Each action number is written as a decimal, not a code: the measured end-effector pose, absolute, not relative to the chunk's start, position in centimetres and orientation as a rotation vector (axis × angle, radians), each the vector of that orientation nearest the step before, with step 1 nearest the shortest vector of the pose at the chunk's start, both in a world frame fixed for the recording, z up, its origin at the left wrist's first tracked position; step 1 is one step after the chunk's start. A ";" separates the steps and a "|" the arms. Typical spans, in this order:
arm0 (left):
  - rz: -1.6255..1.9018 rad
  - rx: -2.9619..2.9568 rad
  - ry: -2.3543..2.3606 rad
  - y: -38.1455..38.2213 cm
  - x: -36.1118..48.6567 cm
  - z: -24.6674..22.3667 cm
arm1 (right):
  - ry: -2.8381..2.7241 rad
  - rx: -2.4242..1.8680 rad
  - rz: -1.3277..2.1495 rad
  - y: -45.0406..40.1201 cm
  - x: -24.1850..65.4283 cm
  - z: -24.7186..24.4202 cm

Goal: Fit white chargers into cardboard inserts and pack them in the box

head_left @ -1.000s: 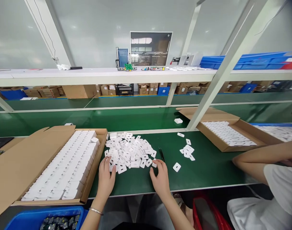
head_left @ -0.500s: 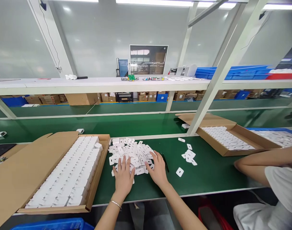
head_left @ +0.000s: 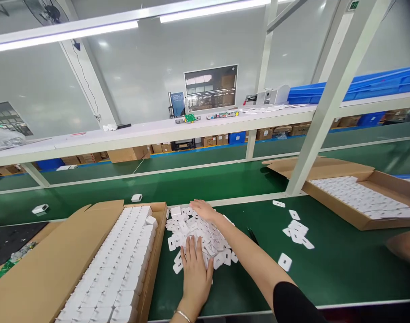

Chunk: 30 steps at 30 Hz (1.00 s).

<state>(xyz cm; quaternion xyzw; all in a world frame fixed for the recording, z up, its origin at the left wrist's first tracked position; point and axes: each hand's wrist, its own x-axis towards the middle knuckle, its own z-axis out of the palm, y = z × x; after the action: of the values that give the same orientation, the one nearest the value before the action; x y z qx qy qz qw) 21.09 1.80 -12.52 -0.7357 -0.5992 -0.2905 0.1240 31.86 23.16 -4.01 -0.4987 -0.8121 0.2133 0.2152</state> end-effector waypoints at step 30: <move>-0.832 -2.234 -1.830 1.5 21.2 -12.2 | -2.224 -1.525 0.752 22.2 48.9 -5.5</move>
<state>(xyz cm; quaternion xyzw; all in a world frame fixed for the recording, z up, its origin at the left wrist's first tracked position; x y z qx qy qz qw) 21.16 1.50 -12.15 -0.7415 -0.6076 -0.2763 0.0681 48.86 22.16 -5.48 -0.5369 -0.7828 0.2648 0.1699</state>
